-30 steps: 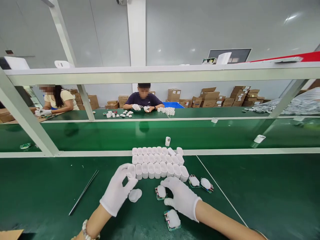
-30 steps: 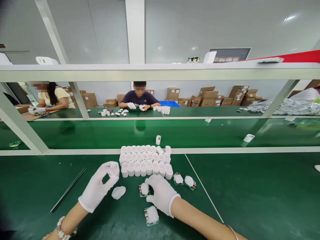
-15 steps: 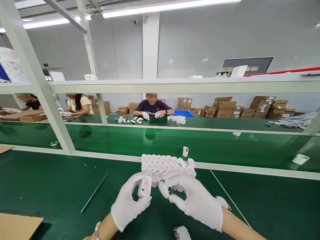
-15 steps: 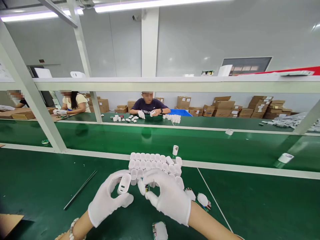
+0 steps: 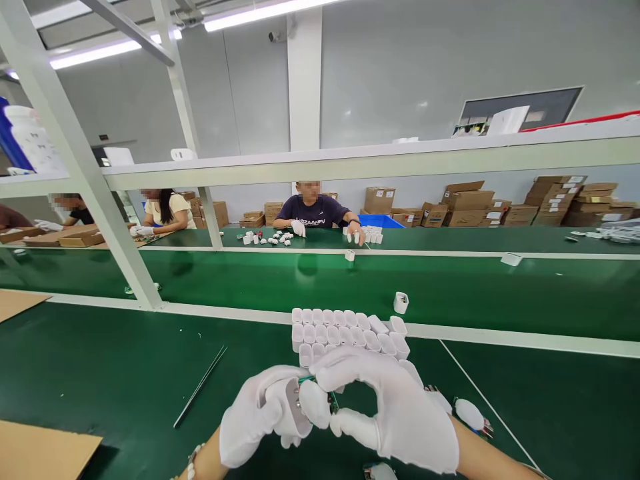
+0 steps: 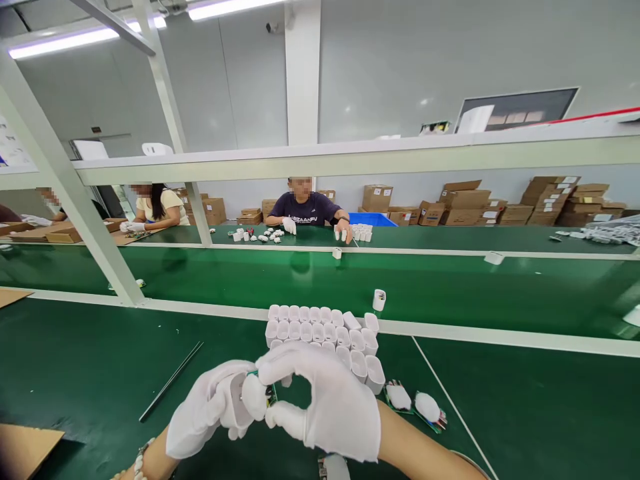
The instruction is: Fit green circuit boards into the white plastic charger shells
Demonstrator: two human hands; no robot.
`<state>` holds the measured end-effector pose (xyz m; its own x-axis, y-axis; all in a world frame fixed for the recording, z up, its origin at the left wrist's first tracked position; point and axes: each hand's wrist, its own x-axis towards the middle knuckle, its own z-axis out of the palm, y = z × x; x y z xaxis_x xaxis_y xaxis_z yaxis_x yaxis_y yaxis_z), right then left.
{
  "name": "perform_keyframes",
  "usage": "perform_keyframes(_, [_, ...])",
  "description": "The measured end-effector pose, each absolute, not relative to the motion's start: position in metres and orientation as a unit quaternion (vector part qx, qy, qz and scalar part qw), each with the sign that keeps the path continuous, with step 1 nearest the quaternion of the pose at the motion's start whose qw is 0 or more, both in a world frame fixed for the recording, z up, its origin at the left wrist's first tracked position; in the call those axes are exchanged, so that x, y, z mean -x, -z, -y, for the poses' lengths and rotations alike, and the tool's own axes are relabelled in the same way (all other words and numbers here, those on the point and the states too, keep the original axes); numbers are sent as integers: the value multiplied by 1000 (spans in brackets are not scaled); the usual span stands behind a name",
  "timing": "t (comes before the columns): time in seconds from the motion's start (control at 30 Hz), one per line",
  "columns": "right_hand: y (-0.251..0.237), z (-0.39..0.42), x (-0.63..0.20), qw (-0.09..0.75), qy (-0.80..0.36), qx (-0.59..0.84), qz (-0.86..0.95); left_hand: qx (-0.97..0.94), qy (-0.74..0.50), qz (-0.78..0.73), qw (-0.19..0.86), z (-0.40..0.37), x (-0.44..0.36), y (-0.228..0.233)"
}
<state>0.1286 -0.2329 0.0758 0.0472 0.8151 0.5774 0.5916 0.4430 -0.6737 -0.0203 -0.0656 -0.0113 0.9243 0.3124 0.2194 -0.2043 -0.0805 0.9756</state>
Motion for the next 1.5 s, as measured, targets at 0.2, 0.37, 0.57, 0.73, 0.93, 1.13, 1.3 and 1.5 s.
perform_keyframes(0.2, [-84, 234, -127, 486, -118, 524, 690, -749, -210, -88, 623, 68, 25, 4])
perform_keyframes(0.37, [-82, 235, -126, 464, -131, 522, 703, -772, -189, -83, 601, 67, 28, -5])
perform_keyframes(0.57, [-85, 236, -123, 422, -151, 538, 714, -786, -171, -78, 589, 68, 30, -8])
perform_keyframes(0.73, [-95, 238, -117, 338, -144, 575, 731, -785, -171, -79, 590, 68, 28, -10])
perform_keyframes(0.93, [-94, 235, -115, 337, -125, 556, 749, -770, -166, -74, 612, 69, 30, -15])
perform_keyframes(1.13, [-83, 238, -112, 329, -56, 595, 732, -761, -156, -67, 626, 71, 30, -16])
perform_keyframes(1.3, [-76, 237, -112, 334, 11, 589, 736, -753, -172, -76, 630, 72, 30, -13])
perform_keyframes(1.5, [-72, 240, -110, 285, 40, 609, 739, -755, -162, -69, 631, 74, 30, -15])
